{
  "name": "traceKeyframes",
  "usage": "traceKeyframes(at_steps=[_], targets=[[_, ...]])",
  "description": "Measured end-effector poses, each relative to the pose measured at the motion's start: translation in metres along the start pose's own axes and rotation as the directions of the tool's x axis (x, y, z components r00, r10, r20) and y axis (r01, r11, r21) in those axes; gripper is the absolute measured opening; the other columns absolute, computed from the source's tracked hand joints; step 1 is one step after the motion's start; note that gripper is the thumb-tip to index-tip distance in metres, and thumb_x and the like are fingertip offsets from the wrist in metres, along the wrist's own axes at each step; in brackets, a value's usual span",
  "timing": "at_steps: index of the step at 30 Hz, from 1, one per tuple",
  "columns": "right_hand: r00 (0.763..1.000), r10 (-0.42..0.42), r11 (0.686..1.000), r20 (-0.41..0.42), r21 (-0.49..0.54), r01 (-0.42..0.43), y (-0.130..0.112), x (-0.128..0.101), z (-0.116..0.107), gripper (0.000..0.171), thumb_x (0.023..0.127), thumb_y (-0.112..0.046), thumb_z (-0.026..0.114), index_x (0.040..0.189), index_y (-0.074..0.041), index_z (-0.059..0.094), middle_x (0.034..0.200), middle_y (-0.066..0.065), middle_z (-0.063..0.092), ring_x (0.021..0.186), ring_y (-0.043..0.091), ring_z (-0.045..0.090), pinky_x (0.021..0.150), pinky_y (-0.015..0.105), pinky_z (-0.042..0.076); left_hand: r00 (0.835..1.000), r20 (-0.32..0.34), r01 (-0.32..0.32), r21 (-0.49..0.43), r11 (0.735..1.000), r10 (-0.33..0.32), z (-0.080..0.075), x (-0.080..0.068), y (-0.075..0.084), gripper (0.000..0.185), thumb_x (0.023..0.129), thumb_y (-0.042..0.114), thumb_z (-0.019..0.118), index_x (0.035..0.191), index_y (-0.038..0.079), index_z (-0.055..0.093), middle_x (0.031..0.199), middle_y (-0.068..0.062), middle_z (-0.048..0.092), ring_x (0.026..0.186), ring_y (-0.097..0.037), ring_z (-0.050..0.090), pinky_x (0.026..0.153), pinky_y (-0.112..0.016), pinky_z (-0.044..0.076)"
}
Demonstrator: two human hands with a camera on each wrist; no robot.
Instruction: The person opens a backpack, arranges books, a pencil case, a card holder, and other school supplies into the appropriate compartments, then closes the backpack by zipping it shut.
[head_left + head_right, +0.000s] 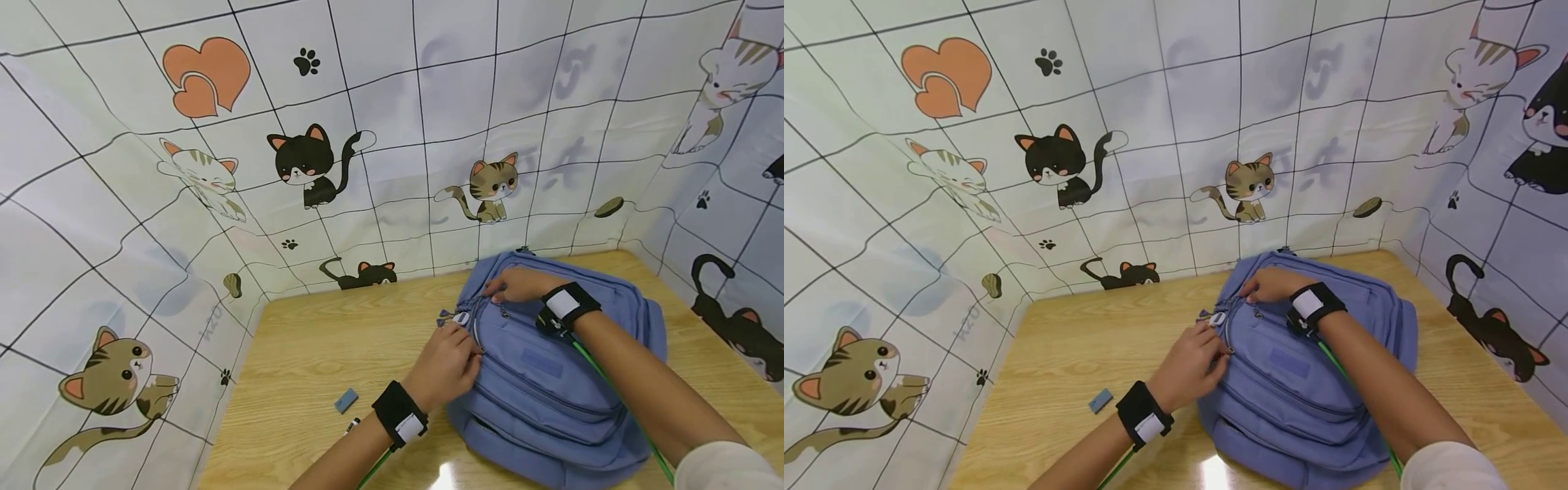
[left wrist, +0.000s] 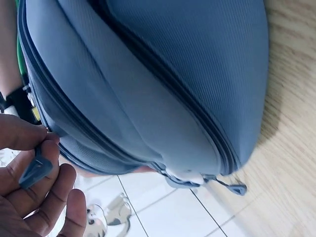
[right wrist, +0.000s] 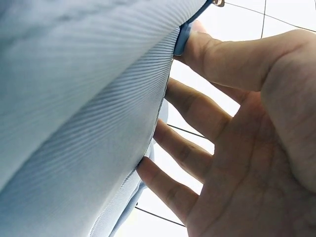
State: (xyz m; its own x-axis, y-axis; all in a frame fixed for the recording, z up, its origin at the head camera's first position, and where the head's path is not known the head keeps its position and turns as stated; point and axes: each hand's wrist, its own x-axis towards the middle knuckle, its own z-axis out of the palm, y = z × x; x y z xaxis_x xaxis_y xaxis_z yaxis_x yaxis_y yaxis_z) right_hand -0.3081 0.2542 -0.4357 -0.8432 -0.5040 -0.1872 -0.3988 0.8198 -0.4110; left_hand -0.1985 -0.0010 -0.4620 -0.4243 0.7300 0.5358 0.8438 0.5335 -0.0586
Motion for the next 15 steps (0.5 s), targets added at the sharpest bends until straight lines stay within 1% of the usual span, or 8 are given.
traceKeyframes(at_steps=[4,7,10,12,14,15], targets=[[1.0,-0.003,1.0,-0.001,-0.004,0.003,-0.001,-0.002,-0.001,0.031,0.095,-0.019,0.057,0.124,-0.012,0.064,0.139,0.017,0.051,0.124,0.04,0.051,0.091,0.044,0.047,0.999,0.009,-0.032,0.004,0.999,0.032,-0.001,-0.001,0.013,0.012,0.091,0.026,0.055,0.085,0.023,0.065,0.085,0.011,0.06,0.086,-0.007,0.049,0.073,-0.023,0.041],[1.0,0.001,1.0,0.0,0.0,-0.001,-0.001,-0.003,-0.002,0.031,0.095,-0.019,0.056,0.125,-0.011,0.064,0.14,0.017,0.051,0.124,0.04,0.05,0.092,0.045,0.047,0.998,0.022,-0.065,0.007,0.998,0.065,-0.002,0.0,0.024,0.013,0.092,0.028,0.053,0.085,0.024,0.063,0.086,0.011,0.06,0.085,-0.006,0.048,0.072,-0.022,0.039],[1.0,-0.011,1.0,-0.014,-0.007,0.011,-0.004,-0.006,-0.002,0.032,0.096,-0.018,0.056,0.126,-0.009,0.063,0.14,0.018,0.051,0.124,0.041,0.051,0.092,0.047,0.047,0.997,0.021,-0.07,-0.006,0.998,0.07,-0.003,0.0,0.029,0.014,0.093,0.03,0.054,0.085,0.025,0.063,0.087,0.012,0.061,0.086,-0.006,0.048,0.072,-0.022,0.038],[0.998,-0.027,0.999,-0.05,-0.04,0.025,-0.008,-0.01,-0.002,0.032,0.096,-0.018,0.056,0.126,-0.01,0.063,0.138,0.017,0.053,0.122,0.039,0.053,0.09,0.047,0.047,0.998,0.018,-0.054,-0.02,0.998,0.054,-0.004,-0.002,0.028,0.014,0.093,0.032,0.054,0.086,0.025,0.063,0.088,0.012,0.061,0.085,-0.005,0.049,0.072,-0.021,0.039],[0.99,-0.06,0.995,-0.124,-0.092,0.049,-0.017,-0.019,-0.001,0.032,0.094,-0.017,0.059,0.124,-0.011,0.064,0.134,0.016,0.057,0.12,0.037,0.055,0.092,0.049,0.047,0.999,0.017,-0.036,-0.043,0.998,0.037,-0.004,-0.004,0.026,0.014,0.093,0.034,0.055,0.085,0.025,0.063,0.087,0.012,0.061,0.084,-0.004,0.049,0.073,-0.02,0.04],[0.982,-0.085,0.99,-0.166,-0.123,0.065,-0.024,-0.025,0.0,0.032,0.092,-0.017,0.062,0.123,-0.011,0.065,0.131,0.014,0.06,0.118,0.035,0.057,0.092,0.05,0.047,0.999,0.02,-0.025,-0.064,0.998,0.026,-0.004,-0.005,0.024,0.014,0.093,0.034,0.056,0.085,0.025,0.062,0.086,0.012,0.061,0.082,-0.004,0.049,0.073,-0.019,0.041]])
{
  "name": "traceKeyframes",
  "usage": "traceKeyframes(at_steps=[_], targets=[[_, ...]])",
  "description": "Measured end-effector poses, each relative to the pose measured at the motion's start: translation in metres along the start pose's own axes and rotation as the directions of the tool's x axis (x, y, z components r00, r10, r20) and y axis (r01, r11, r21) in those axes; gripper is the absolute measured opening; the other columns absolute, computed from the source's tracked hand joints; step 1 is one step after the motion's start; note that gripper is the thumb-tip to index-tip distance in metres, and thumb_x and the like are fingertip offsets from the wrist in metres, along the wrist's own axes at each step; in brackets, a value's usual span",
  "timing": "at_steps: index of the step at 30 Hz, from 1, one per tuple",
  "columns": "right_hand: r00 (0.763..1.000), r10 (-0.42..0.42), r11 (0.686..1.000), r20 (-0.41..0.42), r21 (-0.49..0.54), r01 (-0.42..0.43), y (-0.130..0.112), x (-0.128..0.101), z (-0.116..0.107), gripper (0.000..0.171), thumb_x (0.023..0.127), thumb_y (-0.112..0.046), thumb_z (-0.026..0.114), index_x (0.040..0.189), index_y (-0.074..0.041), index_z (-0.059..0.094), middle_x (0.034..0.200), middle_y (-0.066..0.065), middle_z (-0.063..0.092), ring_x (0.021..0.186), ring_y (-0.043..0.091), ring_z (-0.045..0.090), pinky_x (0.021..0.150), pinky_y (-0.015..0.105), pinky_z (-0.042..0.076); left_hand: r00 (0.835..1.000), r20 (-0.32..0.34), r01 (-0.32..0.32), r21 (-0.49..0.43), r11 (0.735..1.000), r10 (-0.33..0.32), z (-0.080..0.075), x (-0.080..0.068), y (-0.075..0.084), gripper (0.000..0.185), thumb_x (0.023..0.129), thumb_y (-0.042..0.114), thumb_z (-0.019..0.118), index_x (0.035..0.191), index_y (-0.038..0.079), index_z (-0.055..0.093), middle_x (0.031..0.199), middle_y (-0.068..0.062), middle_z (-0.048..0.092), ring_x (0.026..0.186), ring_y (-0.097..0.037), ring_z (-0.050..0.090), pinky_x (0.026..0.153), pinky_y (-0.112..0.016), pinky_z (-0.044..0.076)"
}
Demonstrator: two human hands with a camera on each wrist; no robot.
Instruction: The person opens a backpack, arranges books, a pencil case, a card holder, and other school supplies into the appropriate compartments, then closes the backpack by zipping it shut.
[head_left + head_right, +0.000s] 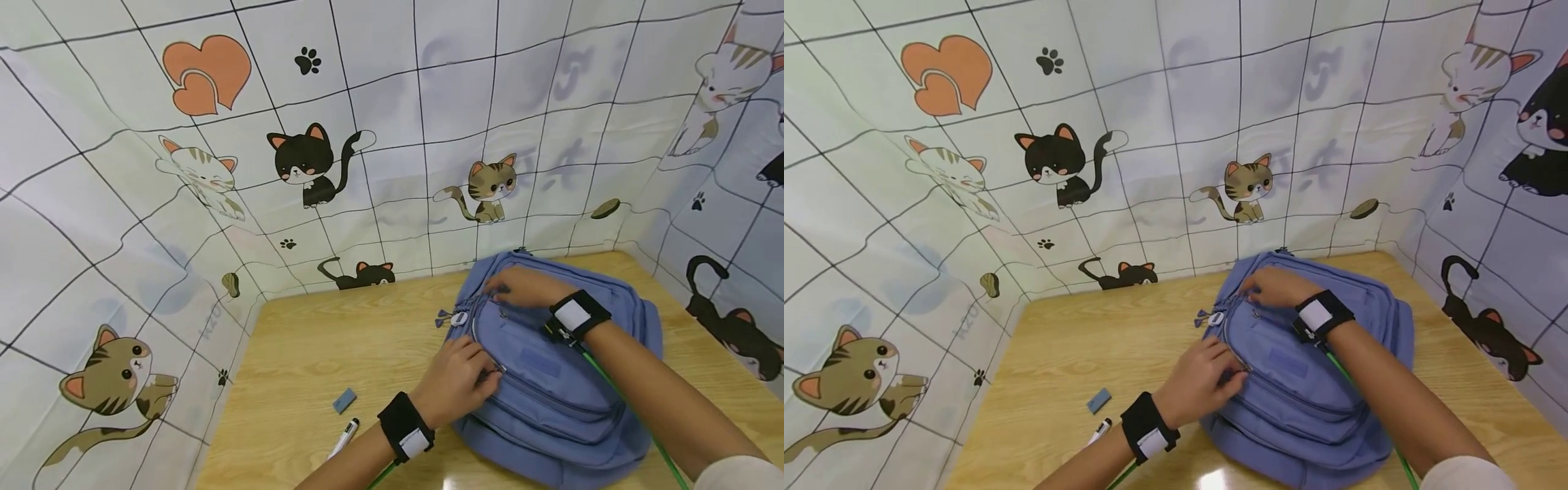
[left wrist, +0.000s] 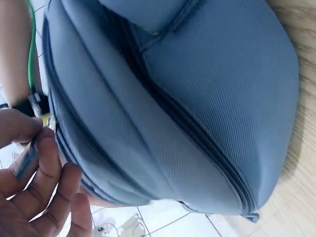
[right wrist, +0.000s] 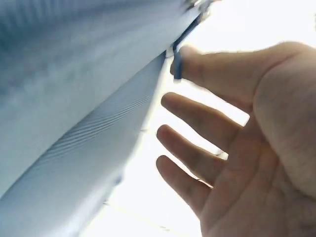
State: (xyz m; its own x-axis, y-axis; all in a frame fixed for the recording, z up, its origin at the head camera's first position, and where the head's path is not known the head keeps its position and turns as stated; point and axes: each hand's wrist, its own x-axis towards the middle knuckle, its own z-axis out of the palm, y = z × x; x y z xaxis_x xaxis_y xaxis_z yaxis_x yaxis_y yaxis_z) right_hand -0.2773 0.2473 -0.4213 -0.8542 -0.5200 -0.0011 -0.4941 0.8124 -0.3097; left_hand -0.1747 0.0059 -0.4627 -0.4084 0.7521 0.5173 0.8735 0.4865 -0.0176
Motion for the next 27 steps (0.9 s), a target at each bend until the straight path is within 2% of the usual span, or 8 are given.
traceKeyframes(at_steps=[3,6,9,12,17,22,24,27], targets=[[0.993,-0.068,0.997,-0.093,-0.039,0.065,-0.027,-0.027,-0.001,0.033,0.086,-0.017,0.069,0.119,-0.015,0.067,0.118,0.004,0.067,0.107,0.024,0.062,0.089,0.044,0.05,1.0,0.015,0.027,-0.098,0.995,-0.026,-0.003,-0.003,-0.006,0.011,0.091,0.032,0.059,0.085,0.023,0.062,0.084,0.013,0.06,0.078,-0.002,0.047,0.071,-0.015,0.04],[0.991,-0.12,0.992,-0.052,0.032,0.122,-0.057,-0.058,0.004,0.034,0.083,-0.026,0.073,0.116,-0.021,0.066,0.096,-0.011,0.068,0.082,0.006,0.063,0.071,0.028,0.051,0.998,0.025,0.062,-0.209,0.976,-0.058,-0.009,-0.003,-0.011,0.006,0.089,0.027,0.061,0.086,0.022,0.063,0.082,0.013,0.059,0.077,0.0,0.047,0.069,-0.01,0.038],[0.994,-0.114,0.99,-0.001,0.087,0.113,-0.079,-0.08,0.017,0.039,0.08,-0.044,0.073,0.111,-0.026,0.06,0.075,-0.02,0.057,0.06,-0.005,0.05,0.053,0.018,0.042,0.996,0.038,0.093,-0.281,0.955,-0.086,-0.016,-0.001,-0.014,0.006,0.088,0.025,0.062,0.084,0.022,0.061,0.079,0.013,0.056,0.075,-0.001,0.047,0.066,-0.008,0.035],[0.991,-0.106,0.994,-0.08,0.022,0.108,-0.092,-0.085,0.029,0.036,0.081,-0.055,0.066,0.1,-0.029,0.053,0.062,-0.021,0.045,0.049,-0.007,0.04,0.046,0.016,0.034,0.995,0.045,0.097,-0.338,0.936,-0.087,-0.021,0.004,-0.017,0.011,0.091,0.028,0.06,0.082,0.022,0.058,0.077,0.012,0.055,0.075,-0.003,0.049,0.066,-0.007,0.034],[0.98,-0.103,0.994,-0.172,0.002,0.105,-0.097,-0.082,0.039,0.018,0.088,-0.034,0.067,0.087,-0.03,0.05,0.062,-0.02,0.043,0.051,-0.008,0.04,0.048,0.015,0.034,0.997,-0.005,0.069,-0.414,0.908,-0.078,-0.016,0.015,-0.025,0.019,0.098,0.028,0.05,0.083,0.022,0.061,0.082,0.011,0.057,0.078,-0.004,0.05,0.071,-0.01,0.038],[0.984,-0.072,0.997,-0.162,0.029,0.077,-0.096,-0.09,0.038,0.025,0.084,-0.021,0.07,0.078,-0.03,0.048,0.066,-0.02,0.044,0.055,-0.006,0.041,0.052,0.016,0.035,0.994,0.102,-0.003,-0.372,0.928,0.044,0.003,0.027,-0.038,0.017,0.093,0.014,0.052,0.104,0.019,0.063,0.117,0.006,0.061,0.119,-0.01,0.051,0.103,-0.022,0.04],[0.986,-0.052,0.998,-0.159,0.031,0.058,-0.096,-0.094,0.038,0.025,0.084,-0.02,0.069,0.077,-0.03,0.048,0.066,-0.019,0.043,0.055,-0.005,0.039,0.053,0.016,0.033,0.977,0.182,-0.036,-0.375,0.926,0.112,0.009,0.03,-0.042,0.027,0.09,0.013,0.054,0.114,0.019,0.063,0.133,0.004,0.056,0.137,-0.014,0.04,0.114,-0.033,0.032],[0.986,-0.037,0.999,-0.164,0.027,0.042,-0.097,-0.099,0.04,0.024,0.084,-0.019,0.068,0.077,-0.029,0.048,0.066,-0.019,0.042,0.054,-0.005,0.037,0.053,0.016,0.032,0.953,0.253,-0.061,-0.385,0.921,0.169,0.015,0.034,-0.046,0.026,0.094,0.02,0.057,0.119,0.022,0.064,0.14,0.006,0.052,0.143,-0.015,0.033,0.116,-0.047,0.027]])
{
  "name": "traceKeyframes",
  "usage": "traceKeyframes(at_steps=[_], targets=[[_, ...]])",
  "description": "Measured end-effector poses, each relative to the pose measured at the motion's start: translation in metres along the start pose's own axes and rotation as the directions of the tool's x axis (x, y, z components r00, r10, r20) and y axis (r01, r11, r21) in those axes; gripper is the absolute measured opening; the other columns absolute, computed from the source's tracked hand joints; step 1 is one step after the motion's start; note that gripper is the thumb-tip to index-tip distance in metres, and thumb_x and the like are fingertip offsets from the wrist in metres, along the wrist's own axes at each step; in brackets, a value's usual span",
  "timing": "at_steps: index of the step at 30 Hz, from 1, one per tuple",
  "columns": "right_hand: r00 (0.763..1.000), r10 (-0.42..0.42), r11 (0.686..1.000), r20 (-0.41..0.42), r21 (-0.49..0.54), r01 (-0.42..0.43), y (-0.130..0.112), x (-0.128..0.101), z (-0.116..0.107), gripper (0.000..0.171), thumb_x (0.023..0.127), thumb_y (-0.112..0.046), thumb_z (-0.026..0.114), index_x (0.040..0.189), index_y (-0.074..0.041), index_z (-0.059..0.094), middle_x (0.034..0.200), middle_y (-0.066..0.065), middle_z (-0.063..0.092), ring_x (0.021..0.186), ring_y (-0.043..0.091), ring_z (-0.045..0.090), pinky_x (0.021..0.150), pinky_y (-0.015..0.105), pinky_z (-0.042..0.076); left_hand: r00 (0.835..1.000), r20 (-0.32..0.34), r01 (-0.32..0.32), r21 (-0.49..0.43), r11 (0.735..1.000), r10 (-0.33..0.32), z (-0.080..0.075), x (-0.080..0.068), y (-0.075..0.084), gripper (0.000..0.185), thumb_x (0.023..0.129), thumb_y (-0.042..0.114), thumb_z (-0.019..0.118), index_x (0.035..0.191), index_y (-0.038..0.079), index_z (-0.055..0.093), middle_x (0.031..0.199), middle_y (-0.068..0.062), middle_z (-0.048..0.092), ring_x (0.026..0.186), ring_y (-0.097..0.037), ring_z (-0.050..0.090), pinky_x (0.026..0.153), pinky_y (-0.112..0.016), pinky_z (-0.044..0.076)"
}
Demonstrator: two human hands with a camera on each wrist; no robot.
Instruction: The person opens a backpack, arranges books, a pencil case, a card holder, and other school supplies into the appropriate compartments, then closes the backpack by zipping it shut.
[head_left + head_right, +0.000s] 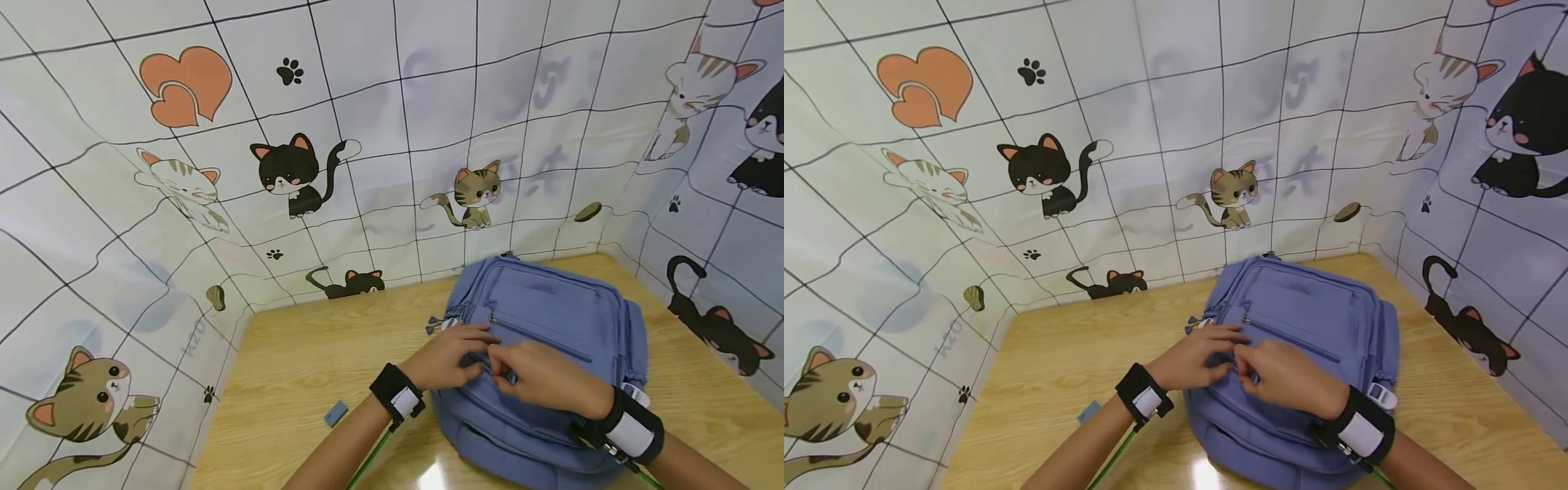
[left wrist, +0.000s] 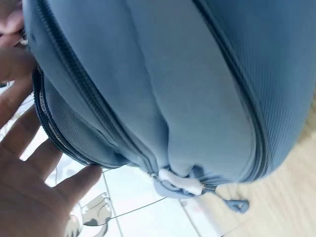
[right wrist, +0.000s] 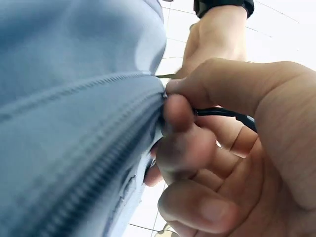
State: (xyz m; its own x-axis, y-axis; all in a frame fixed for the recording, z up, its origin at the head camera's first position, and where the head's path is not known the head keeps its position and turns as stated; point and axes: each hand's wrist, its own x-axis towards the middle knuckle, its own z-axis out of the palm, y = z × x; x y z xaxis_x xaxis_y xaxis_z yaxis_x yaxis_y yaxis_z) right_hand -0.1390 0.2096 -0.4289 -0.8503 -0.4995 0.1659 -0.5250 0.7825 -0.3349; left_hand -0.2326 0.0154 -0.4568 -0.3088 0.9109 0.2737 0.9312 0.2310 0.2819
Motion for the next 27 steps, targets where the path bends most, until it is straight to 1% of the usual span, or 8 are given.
traceKeyframes(at_steps=[1,3,7,11,14,18,22,27], targets=[[1.0,-0.001,1.0,-0.004,0.0,0.001,0.0,-0.001,0.001,0.024,0.084,-0.018,0.068,0.078,-0.029,0.048,0.066,-0.019,0.042,0.053,-0.005,0.037,0.052,0.015,0.032,1.0,0.008,-0.005,-0.003,1.0,0.005,0.001,0.0,-0.001,0.025,0.094,0.023,0.058,0.118,0.023,0.065,0.139,0.006,0.053,0.142,-0.014,0.034,0.115,-0.05,0.027],[1.0,-0.004,1.0,-0.016,0.006,0.005,0.0,-0.004,0.002,0.024,0.084,-0.016,0.068,0.078,-0.028,0.049,0.066,-0.019,0.043,0.052,-0.005,0.035,0.051,0.015,0.031,1.0,0.008,-0.014,-0.012,1.0,0.014,0.001,0.001,-0.002,0.021,0.094,0.027,0.059,0.113,0.023,0.068,0.136,0.007,0.056,0.141,-0.014,0.037,0.115,-0.05,0.028],[1.0,-0.002,0.999,-0.03,0.036,0.003,0.001,-0.008,0.004,0.024,0.083,-0.012,0.068,0.078,-0.026,0.049,0.066,-0.018,0.045,0.052,-0.005,0.035,0.051,0.015,0.031,0.999,-0.006,-0.033,-0.007,0.999,0.033,0.002,0.001,-0.002,0.019,0.094,0.028,0.06,0.108,0.022,0.071,0.132,0.006,0.06,0.138,-0.014,0.041,0.115,-0.046,0.029],[1.0,0.011,0.998,-0.026,0.056,-0.01,0.003,-0.015,0.004,0.025,0.083,-0.011,0.068,0.077,-0.026,0.049,0.066,-0.018,0.045,0.053,-0.005,0.035,0.052,0.016,0.032,1.0,-0.015,-0.025,-0.029,0.999,0.024,0.004,0.003,-0.002,0.022,0.094,0.027,0.059,0.111,0.021,0.071,0.129,0.007,0.062,0.137,-0.013,0.042,0.115,-0.045,0.03],[0.999,0.013,0.998,-0.036,0.067,-0.011,0.005,-0.022,0.004,0.027,0.083,-0.012,0.069,0.076,-0.027,0.048,0.065,-0.019,0.044,0.052,-0.006,0.036,0.053,0.016,0.033,1.0,-0.017,-0.012,-0.058,0.998,0.011,0.007,0.003,-0.003,0.024,0.095,0.028,0.056,0.115,0.022,0.069,0.129,0.009,0.062,0.136,-0.011,0.042,0.115,-0.046,0.029],[0.998,0.008,0.997,-0.056,0.08,-0.004,0.007,-0.034,0.005,0.029,0.082,-0.012,0.069,0.076,-0.027,0.046,0.065,-0.021,0.044,0.053,-0.007,0.038,0.052,0.015,0.034,1.0,-0.03,-0.006,-0.078,0.997,0.004,0.009,0.002,-0.005,0.025,0.096,0.029,0.056,0.116,0.023,0.069,0.129,0.009,0.062,0.136,-0.01,0.043,0.116,-0.045,0.028],[0.997,0.012,0.995,-0.073,0.096,-0.005,0.007,-0.047,0.003,0.03,0.08,-0.009,0.069,0.076,-0.027,0.045,0.066,-0.021,0.045,0.056,-0.009,0.041,0.054,0.015,0.036,0.999,-0.049,-0.009,-0.105,0.994,0.004,0.01,0.0,-0.006,0.025,0.096,0.029,0.056,0.115,0.023,0.069,0.128,0.009,0.063,0.135,-0.01,0.044,0.116,-0.044,0.028],[0.996,0.028,0.993,-0.088,0.115,-0.018,0.007,-0.062,0.001,0.03,0.081,-0.008,0.07,0.077,-0.028,0.047,0.07,-0.023,0.05,0.063,-0.01,0.047,0.055,0.016,0.039,0.998,-0.063,0.0,-0.144,0.99,-0.009,0.01,-0.003,-0.008,0.024,0.095,0.028,0.057,0.115,0.021,0.069,0.128,0.008,0.063,0.136,-0.011,0.044,0.117,-0.042,0.026]])
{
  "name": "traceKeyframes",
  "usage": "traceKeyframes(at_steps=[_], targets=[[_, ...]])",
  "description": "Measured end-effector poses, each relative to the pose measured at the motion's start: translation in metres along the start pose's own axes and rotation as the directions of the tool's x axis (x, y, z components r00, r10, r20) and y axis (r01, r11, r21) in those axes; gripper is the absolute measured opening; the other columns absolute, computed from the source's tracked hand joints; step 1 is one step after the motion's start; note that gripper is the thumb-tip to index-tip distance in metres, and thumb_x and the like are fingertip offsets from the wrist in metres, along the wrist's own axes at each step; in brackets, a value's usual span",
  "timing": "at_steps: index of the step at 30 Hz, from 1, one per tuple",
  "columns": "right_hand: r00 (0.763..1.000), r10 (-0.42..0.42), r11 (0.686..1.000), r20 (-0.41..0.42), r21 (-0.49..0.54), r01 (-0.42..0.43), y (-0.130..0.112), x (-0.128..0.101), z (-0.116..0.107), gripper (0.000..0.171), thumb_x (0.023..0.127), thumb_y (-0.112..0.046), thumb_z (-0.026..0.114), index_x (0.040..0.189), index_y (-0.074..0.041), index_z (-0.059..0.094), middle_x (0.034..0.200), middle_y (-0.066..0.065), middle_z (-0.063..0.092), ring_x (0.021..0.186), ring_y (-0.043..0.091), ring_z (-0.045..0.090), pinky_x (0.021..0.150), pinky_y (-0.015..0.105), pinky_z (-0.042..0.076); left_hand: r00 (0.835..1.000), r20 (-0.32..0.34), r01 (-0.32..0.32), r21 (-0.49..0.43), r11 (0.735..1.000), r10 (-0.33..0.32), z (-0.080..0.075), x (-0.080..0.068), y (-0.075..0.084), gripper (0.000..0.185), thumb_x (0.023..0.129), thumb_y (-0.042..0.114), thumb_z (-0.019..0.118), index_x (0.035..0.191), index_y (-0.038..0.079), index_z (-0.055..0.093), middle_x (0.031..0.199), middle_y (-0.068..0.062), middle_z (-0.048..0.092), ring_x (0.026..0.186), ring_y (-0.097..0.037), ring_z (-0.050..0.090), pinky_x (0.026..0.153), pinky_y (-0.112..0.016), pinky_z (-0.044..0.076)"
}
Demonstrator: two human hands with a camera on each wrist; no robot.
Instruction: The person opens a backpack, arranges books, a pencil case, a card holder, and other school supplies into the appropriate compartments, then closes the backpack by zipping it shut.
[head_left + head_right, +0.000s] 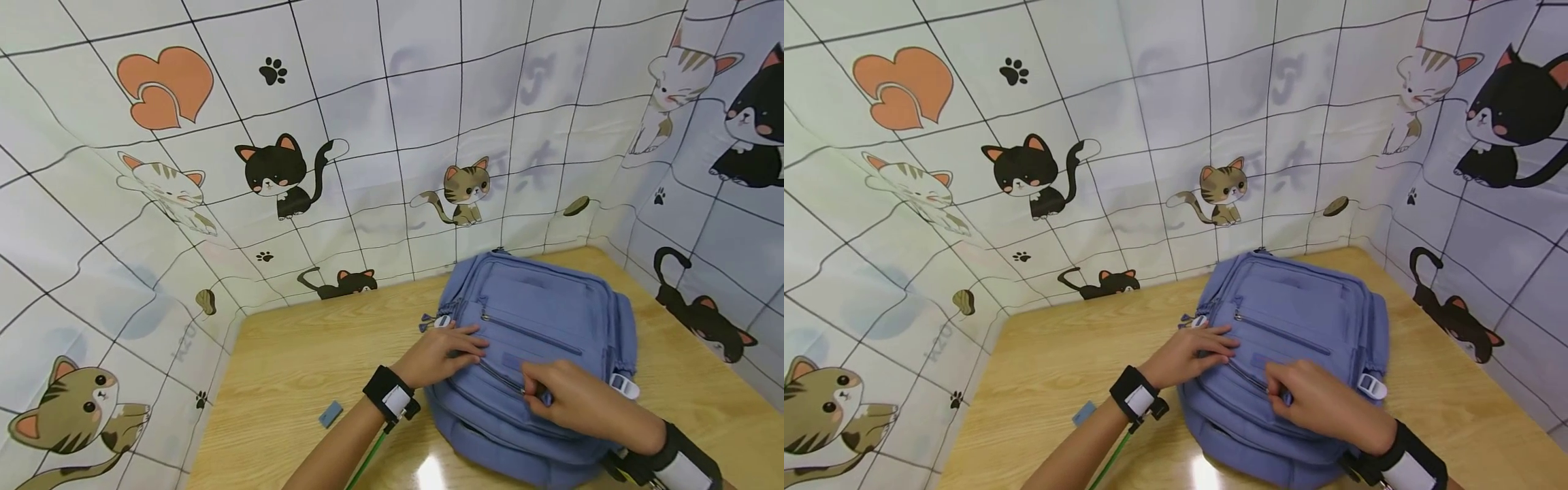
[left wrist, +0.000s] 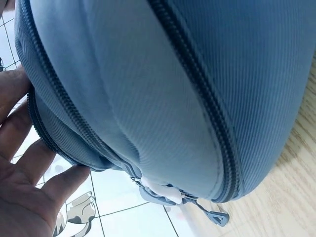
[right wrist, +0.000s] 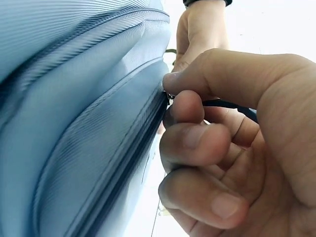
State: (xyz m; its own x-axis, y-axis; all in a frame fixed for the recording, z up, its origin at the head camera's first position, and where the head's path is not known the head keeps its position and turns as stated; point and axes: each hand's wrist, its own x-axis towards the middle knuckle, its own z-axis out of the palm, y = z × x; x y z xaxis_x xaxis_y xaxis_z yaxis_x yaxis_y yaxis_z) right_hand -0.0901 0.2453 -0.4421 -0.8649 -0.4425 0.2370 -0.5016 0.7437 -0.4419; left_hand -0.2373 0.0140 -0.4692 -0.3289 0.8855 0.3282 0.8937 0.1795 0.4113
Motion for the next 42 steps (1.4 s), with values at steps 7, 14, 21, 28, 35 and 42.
traceKeyframes(at_steps=[7,14,21,28,35,42], targets=[[0.999,0.004,1.0,-0.038,0.025,-0.003,0.005,-0.019,-0.002,0.034,0.077,-0.005,0.072,0.076,-0.028,0.047,0.071,-0.023,0.053,0.062,-0.011,0.045,0.053,0.015,0.037,1.0,-0.008,0.003,-0.002,1.0,-0.003,0.002,0.0,-0.001,0.024,0.095,0.027,0.057,0.114,0.02,0.069,0.127,0.007,0.064,0.136,-0.012,0.044,0.117,-0.042,0.026],[0.998,0.028,0.999,-0.056,0.034,-0.026,0.015,-0.039,-0.006,0.036,0.077,-0.005,0.074,0.077,-0.03,0.048,0.072,-0.024,0.053,0.066,-0.011,0.048,0.053,0.016,0.04,1.0,-0.009,0.008,-0.028,1.0,-0.008,0.002,0.0,0.001,0.024,0.095,0.026,0.058,0.114,0.019,0.07,0.128,0.006,0.063,0.136,-0.014,0.043,0.117,-0.044,0.026],[0.996,0.032,0.999,-0.085,0.044,-0.028,0.032,-0.059,-0.009,0.038,0.074,-0.003,0.075,0.079,-0.03,0.049,0.073,-0.023,0.056,0.065,-0.012,0.048,0.052,0.015,0.04,1.0,-0.017,0.023,-0.055,0.998,-0.024,0.002,0.0,0.001,0.022,0.094,0.025,0.058,0.111,0.019,0.071,0.128,0.006,0.063,0.136,-0.014,0.043,0.117,-0.041,0.025],[0.99,0.06,0.998,-0.131,0.003,-0.06,0.047,-0.073,-0.011,0.041,0.072,-0.002,0.077,0.079,-0.031,0.049,0.073,-0.025,0.052,0.064,-0.012,0.043,0.051,0.014,0.037,1.0,-0.016,0.021,-0.053,0.998,-0.021,0.004,0.0,-0.001,0.02,0.094,0.024,0.058,0.108,0.018,0.071,0.127,0.005,0.064,0.136,-0.015,0.044,0.116,-0.043,0.028],[0.987,0.077,0.997,-0.139,0.018,-0.076,0.056,-0.079,-0.014,0.041,0.07,0.0,0.077,0.079,-0.028,0.049,0.072,-0.024,0.051,0.063,-0.011,0.043,0.051,0.014,0.037,0.999,-0.02,0.033,-0.068,0.997,-0.034,0.003,-0.001,0.0,0.019,0.094,0.024,0.059,0.107,0.017,0.072,0.127,0.004,0.064,0.136,-0.015,0.044,0.116,-0.042,0.028],[0.977,0.185,0.982,-0.106,-0.009,-0.187,0.063,-0.085,-0.02,0.037,0.071,0.001,0.073,0.079,-0.026,0.049,0.072,-0.022,0.048,0.062,-0.01,0.04,0.05,0.015,0.034,0.999,-0.019,0.035,-0.065,0.997,-0.036,0.004,-0.001,0.001,0.019,0.094,0.024,0.059,0.107,0.018,0.072,0.127,0.004,0.064,0.136,-0.013,0.043,0.117,-0.041,0.027]])
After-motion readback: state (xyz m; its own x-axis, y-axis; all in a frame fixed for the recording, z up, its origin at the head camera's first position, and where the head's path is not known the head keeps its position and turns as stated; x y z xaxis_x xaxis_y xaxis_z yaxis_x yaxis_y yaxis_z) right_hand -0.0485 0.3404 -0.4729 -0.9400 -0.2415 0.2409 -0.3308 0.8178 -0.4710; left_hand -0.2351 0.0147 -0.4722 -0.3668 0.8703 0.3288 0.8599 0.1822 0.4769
